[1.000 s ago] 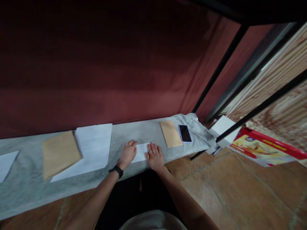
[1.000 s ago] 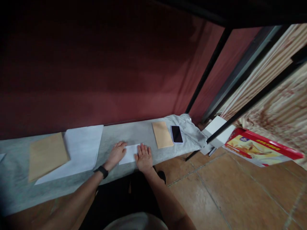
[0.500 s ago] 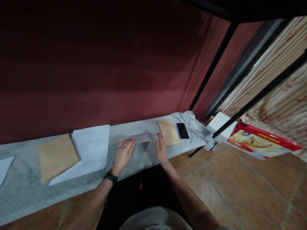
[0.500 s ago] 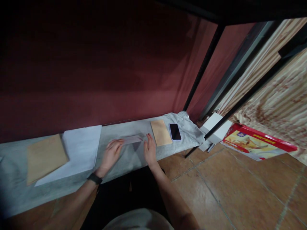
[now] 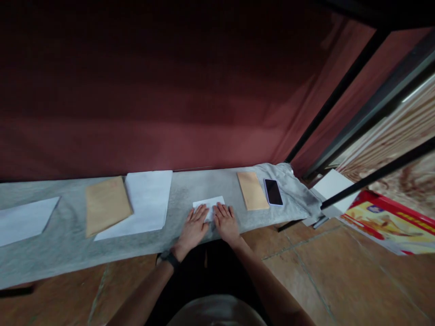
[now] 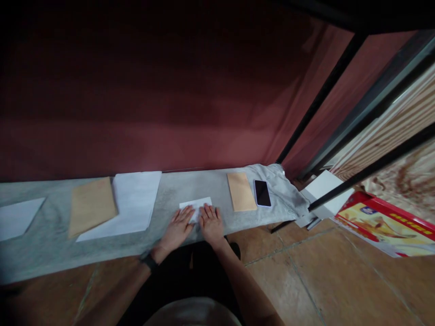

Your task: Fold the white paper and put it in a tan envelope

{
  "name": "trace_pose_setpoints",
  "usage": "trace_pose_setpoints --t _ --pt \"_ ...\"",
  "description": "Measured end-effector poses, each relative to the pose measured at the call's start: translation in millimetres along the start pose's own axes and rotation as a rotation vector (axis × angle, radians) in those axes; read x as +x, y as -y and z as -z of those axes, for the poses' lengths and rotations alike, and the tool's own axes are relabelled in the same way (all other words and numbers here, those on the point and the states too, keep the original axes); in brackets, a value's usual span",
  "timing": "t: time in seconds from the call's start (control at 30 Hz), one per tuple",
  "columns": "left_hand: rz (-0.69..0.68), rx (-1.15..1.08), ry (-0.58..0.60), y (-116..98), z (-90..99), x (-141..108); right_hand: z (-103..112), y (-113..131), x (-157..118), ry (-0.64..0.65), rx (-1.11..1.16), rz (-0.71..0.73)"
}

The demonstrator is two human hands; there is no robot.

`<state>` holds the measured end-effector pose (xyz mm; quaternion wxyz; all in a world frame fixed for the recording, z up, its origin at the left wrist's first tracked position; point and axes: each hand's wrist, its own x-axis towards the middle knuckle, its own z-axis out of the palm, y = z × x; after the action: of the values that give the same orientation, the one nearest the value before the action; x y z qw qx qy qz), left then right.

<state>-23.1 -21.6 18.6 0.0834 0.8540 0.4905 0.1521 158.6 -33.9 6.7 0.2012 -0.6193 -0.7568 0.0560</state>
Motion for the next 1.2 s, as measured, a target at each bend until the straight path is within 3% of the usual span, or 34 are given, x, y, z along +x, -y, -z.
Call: trace_pose_setpoints --t 0.13,0.27,0.83,0.93,1.03,1.2 --pt "0.008 0.129 -0.022 -14 -14.4 1 -2 -1 16 -0.014 0.018 -0.005" --pt "-0.020 0.174 -0.021 -12 -19.0 -2 -9 -2 25 0.034 -0.048 0.050" --pt "0.190 0.166 -0.078 15 -5.9 -20 -34 -5 19 -0.087 -0.237 0.007" --pt "0.239 0.122 -0.156 39 6.1 -26 -37 -6 19 -0.090 -0.241 0.001" --pt "0.341 0.092 -0.313 86 31.4 -42 -38 -6 19 -0.083 -0.241 -0.014" --pt "0.714 0.137 -0.587 172 81.6 -75 -36 -6 18 -0.101 -0.226 -0.006"
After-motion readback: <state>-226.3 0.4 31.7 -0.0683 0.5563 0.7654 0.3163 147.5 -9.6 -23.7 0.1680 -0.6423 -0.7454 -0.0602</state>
